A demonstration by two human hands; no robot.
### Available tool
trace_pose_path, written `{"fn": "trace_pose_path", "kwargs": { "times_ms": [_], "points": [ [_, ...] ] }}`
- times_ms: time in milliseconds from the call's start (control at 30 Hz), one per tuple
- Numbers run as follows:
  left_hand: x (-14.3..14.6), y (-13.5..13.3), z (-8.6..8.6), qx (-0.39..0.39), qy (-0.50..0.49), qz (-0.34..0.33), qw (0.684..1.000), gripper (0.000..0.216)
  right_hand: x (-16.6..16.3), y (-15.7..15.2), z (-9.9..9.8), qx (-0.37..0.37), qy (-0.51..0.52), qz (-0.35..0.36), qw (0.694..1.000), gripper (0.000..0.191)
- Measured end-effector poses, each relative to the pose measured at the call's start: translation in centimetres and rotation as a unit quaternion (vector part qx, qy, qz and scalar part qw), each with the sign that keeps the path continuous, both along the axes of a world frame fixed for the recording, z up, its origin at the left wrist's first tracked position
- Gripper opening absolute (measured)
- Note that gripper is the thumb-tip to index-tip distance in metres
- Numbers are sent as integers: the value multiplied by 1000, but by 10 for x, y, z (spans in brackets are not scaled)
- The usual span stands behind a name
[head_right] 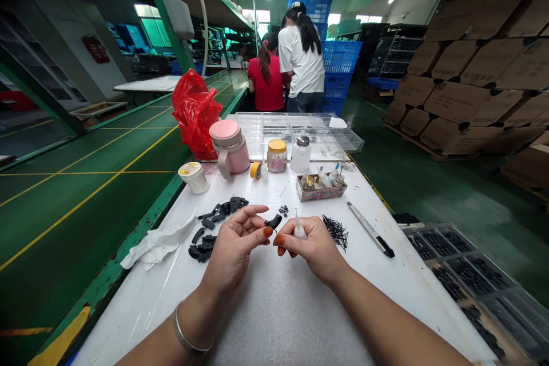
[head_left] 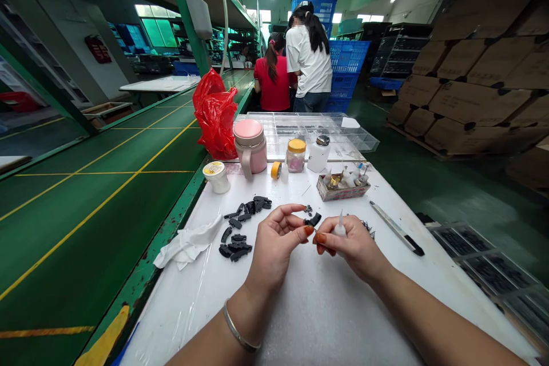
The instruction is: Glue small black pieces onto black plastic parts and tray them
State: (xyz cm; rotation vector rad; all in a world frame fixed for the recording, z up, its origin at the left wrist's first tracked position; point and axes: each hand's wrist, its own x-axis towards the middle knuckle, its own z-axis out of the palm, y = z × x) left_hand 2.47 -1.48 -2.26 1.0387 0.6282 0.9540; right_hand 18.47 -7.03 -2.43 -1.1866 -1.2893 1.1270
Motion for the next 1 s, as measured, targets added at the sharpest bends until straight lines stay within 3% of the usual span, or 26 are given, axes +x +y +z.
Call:
{"fn": "trace_pose_path", "kwargs": {
  "times_ms": [100,500,700,1000],
  "points": [
    [-1,2,1,-21,-11,15,1000,35,0,0,-1,-19,36,3,999,23],
    [1,-1,-2,14,15,-16,1000,37,-4,-3,0,27,-43,-34,998,31],
    [2,-1,-3,1,6,-27,1000,40,-7,-5,0,45,-70,-77,994,31],
    [1,-5,-4,-62,-47,-25,997,55,-9,-3,-2,37,-36,-66,996,26]
  ]
}}
